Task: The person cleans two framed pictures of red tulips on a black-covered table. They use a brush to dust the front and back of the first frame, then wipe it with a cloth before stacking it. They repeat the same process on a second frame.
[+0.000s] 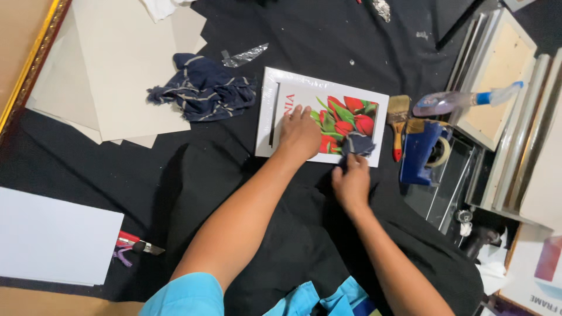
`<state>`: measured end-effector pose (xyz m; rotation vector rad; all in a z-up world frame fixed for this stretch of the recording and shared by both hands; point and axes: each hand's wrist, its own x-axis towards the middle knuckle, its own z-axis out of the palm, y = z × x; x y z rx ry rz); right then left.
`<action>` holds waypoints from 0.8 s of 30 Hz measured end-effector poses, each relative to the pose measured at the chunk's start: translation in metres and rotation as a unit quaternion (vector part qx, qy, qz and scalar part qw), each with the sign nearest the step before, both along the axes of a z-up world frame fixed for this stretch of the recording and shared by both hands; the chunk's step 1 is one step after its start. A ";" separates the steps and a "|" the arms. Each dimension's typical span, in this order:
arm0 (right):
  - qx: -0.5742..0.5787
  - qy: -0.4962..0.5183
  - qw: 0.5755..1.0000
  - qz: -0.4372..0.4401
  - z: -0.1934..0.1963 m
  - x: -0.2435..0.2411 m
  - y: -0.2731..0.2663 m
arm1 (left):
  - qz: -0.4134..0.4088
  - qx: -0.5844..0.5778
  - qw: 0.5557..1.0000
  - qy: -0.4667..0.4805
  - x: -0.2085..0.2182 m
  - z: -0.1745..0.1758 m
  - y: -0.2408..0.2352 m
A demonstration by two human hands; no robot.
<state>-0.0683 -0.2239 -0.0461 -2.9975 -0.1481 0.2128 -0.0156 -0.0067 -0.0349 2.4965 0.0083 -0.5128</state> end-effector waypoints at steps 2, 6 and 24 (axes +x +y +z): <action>0.040 -0.007 0.998 0.049 0.024 -0.029 0.079 | -0.014 -0.019 0.998 0.062 0.006 0.026 0.011; 0.078 -0.065 0.966 0.236 -0.012 -0.039 0.150 | -0.043 -0.020 0.991 0.123 0.005 0.055 0.025; -0.086 0.211 0.974 0.002 0.073 -0.007 0.002 | -0.079 0.030 0.991 0.100 0.011 0.001 0.012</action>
